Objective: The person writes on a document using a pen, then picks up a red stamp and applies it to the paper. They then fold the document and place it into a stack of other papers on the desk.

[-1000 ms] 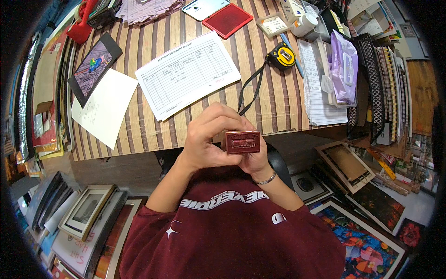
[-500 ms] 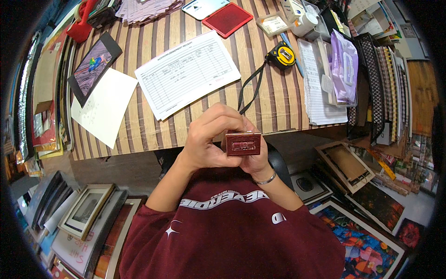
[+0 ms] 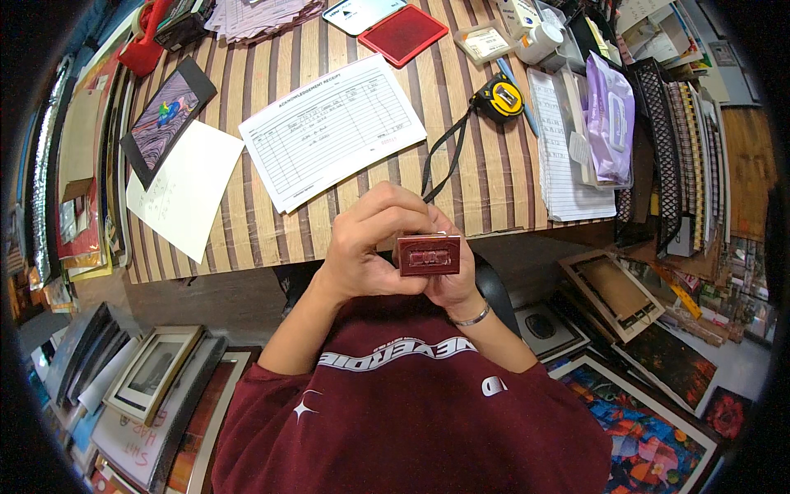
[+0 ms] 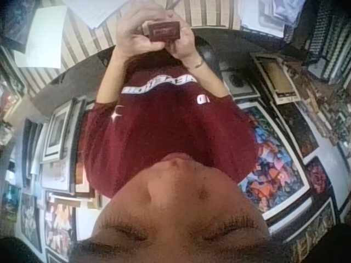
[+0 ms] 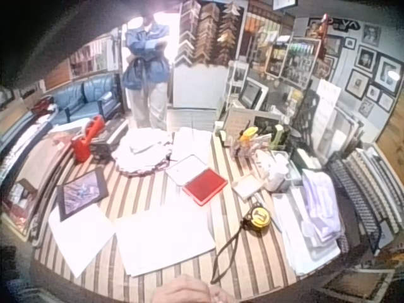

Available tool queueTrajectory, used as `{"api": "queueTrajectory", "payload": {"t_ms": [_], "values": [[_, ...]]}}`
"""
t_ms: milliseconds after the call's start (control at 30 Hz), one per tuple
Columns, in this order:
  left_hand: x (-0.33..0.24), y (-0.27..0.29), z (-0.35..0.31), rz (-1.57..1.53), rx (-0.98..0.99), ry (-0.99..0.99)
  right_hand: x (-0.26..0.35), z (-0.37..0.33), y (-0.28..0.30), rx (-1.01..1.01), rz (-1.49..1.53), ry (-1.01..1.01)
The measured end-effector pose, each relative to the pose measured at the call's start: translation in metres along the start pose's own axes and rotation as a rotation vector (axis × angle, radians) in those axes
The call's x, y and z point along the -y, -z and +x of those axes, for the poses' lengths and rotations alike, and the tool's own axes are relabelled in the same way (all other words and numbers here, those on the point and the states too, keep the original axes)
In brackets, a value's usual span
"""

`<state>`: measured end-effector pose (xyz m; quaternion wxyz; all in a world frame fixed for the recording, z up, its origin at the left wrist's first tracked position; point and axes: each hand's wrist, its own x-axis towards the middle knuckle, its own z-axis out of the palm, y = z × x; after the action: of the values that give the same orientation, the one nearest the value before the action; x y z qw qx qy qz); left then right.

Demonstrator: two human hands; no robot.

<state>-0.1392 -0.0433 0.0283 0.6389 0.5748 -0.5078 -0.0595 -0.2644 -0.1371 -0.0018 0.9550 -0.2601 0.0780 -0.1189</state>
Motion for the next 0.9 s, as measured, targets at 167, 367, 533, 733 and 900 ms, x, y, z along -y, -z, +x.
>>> {"api": "queueTrajectory", "payload": {"t_ms": [167,367,533,733,900], "values": [[-0.0001,-0.0024,0.0,-0.042,-0.003,0.004,-0.0029,-0.0006,0.0068,-0.068,-0.017,0.011],[0.0007,-0.0021,-0.0009,-0.052,0.011,0.001,-0.0017,-0.0005,0.0079,-0.102,-0.025,0.0],[0.0006,-0.0028,-0.0036,-0.007,0.0,-0.011,-0.0036,0.0004,0.0093,-0.102,-0.009,0.009],[-0.0008,-0.0019,-0.0017,-0.033,-0.006,0.031,-0.0013,0.0007,0.0039,-0.124,-0.028,-0.006],[-0.0013,-0.0006,-0.0013,-0.031,0.016,0.013,-0.0012,0.001,0.0054,-0.115,-0.055,-0.018]]}}
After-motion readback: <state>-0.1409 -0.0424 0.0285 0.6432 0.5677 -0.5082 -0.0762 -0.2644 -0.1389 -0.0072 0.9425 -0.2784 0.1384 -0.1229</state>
